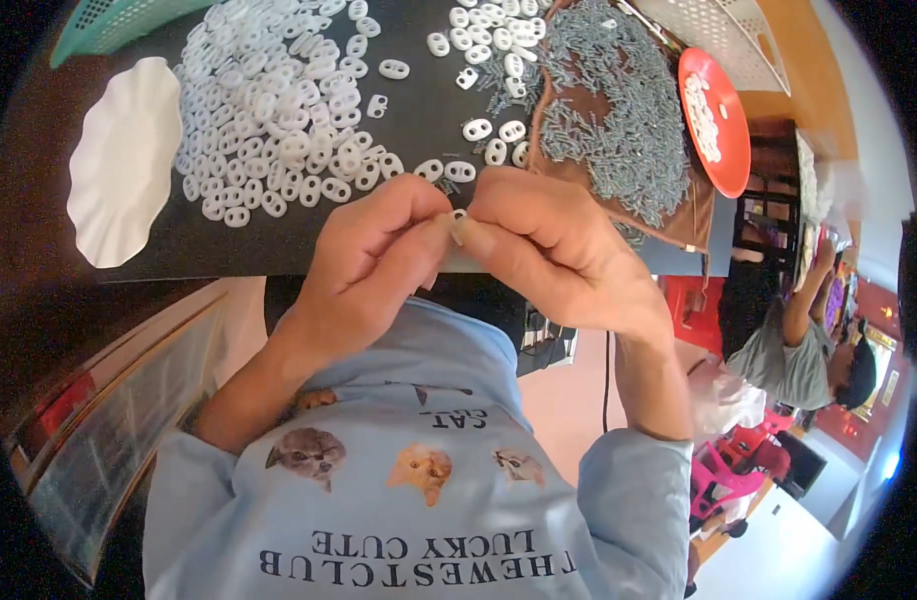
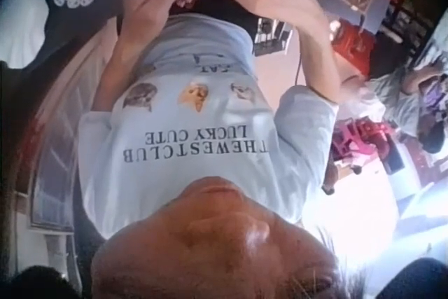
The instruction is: Assembling small white plastic chain links by manually inserting metal pins into the connecting holes.
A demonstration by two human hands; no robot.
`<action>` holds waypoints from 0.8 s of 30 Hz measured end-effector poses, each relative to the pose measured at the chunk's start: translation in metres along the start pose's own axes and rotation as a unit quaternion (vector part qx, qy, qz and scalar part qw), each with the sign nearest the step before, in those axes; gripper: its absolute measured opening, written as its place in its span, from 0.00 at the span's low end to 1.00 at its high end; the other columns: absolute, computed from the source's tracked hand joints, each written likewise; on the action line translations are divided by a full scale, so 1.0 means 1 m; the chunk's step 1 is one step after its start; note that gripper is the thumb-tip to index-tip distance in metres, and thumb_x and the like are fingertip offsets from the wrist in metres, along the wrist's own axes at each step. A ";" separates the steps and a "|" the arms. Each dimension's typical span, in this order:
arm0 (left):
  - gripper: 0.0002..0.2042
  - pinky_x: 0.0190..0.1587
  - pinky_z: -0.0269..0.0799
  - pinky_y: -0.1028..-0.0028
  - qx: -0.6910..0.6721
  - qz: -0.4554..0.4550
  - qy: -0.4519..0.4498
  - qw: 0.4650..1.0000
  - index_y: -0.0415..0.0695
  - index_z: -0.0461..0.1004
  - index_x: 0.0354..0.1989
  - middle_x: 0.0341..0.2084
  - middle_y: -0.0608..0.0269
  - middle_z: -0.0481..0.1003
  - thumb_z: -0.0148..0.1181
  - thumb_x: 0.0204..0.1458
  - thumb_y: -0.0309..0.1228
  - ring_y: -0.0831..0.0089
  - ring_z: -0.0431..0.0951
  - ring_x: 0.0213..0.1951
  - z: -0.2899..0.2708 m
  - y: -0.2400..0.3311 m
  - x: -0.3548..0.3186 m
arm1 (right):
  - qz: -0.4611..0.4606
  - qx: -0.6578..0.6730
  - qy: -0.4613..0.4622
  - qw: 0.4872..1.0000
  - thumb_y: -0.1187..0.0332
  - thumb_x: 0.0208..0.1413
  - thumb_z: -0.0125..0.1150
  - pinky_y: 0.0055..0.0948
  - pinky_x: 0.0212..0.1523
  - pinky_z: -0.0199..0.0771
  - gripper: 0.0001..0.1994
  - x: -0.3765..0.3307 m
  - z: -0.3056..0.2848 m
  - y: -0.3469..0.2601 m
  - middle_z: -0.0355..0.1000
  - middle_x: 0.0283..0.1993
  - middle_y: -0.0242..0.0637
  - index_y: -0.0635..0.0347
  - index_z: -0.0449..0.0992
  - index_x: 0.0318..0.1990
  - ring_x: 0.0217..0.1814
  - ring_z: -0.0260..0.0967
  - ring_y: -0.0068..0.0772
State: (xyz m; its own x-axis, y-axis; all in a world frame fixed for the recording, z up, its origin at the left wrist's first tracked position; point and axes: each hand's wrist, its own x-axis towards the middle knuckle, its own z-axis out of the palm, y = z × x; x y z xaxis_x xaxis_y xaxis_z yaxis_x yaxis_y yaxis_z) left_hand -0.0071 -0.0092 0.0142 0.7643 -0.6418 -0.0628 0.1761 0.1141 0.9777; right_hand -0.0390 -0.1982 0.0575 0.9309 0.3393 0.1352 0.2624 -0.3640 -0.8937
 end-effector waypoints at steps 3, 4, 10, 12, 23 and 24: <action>0.05 0.23 0.58 0.82 0.009 0.023 -0.010 1.000 0.39 0.68 0.33 0.19 0.70 0.65 0.47 0.59 0.26 0.86 0.63 0.21 0.002 -0.002 0.001 | -0.009 -0.011 -0.006 1.000 0.76 0.57 0.53 0.31 0.24 0.56 0.08 -0.002 -0.002 0.004 0.58 0.21 0.37 0.67 0.66 0.26 0.23 0.56 0.33; 0.05 0.23 0.59 0.82 0.006 0.033 -0.014 0.999 0.39 0.68 0.33 0.19 0.70 0.66 0.47 0.59 0.25 0.85 0.63 0.21 0.002 -0.003 0.002 | -0.012 -0.011 -0.008 1.000 0.76 0.57 0.53 0.30 0.24 0.56 0.08 -0.004 -0.003 0.005 0.59 0.22 0.37 0.66 0.66 0.26 0.23 0.57 0.31; 0.04 0.24 0.59 0.83 -0.019 0.026 -0.030 0.999 0.38 0.68 0.33 0.21 0.70 0.66 0.47 0.58 0.25 0.86 0.64 0.22 0.006 -0.003 0.005 | 0.077 0.046 0.036 0.995 0.75 0.57 0.54 0.26 0.26 0.59 0.06 -0.014 0.002 0.003 0.62 0.23 0.35 0.66 0.68 0.29 0.25 0.59 0.25; 0.04 0.24 0.59 0.83 -0.026 0.000 -0.029 0.999 0.38 0.68 0.34 0.21 0.71 0.66 0.48 0.58 0.25 0.87 0.63 0.22 0.010 -0.002 0.004 | 0.108 0.072 0.049 0.990 0.75 0.57 0.54 0.25 0.26 0.59 0.05 -0.016 0.001 0.002 0.63 0.24 0.34 0.66 0.69 0.29 0.26 0.59 0.24; 0.04 0.24 0.57 0.85 0.050 -0.060 -0.054 0.996 0.37 0.69 0.33 0.22 0.73 0.66 0.51 0.56 0.25 0.90 0.62 0.24 0.011 0.009 0.010 | -0.005 -0.095 0.013 0.995 0.78 0.54 0.54 0.30 0.29 0.64 0.02 -0.028 -0.016 0.004 0.65 0.27 0.39 0.66 0.70 0.34 0.28 0.65 0.36; 0.04 0.24 0.58 0.85 0.024 -0.061 -0.044 0.997 0.38 0.69 0.32 0.22 0.73 0.66 0.51 0.56 0.25 0.90 0.63 0.23 0.011 0.008 0.011 | 0.005 -0.114 0.034 0.993 0.77 0.54 0.54 0.28 0.31 0.65 0.03 -0.030 -0.027 0.008 0.66 0.27 0.38 0.66 0.71 0.35 0.29 0.66 0.34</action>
State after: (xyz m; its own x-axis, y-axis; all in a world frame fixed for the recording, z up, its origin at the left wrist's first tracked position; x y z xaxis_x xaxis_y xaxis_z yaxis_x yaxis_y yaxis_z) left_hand -0.0041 -0.0242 0.0236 0.6814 -0.7127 -0.1664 0.2324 -0.0049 0.9726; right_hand -0.0574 -0.2347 0.0579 0.9464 0.2790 0.1626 0.2974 -0.5568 -0.7756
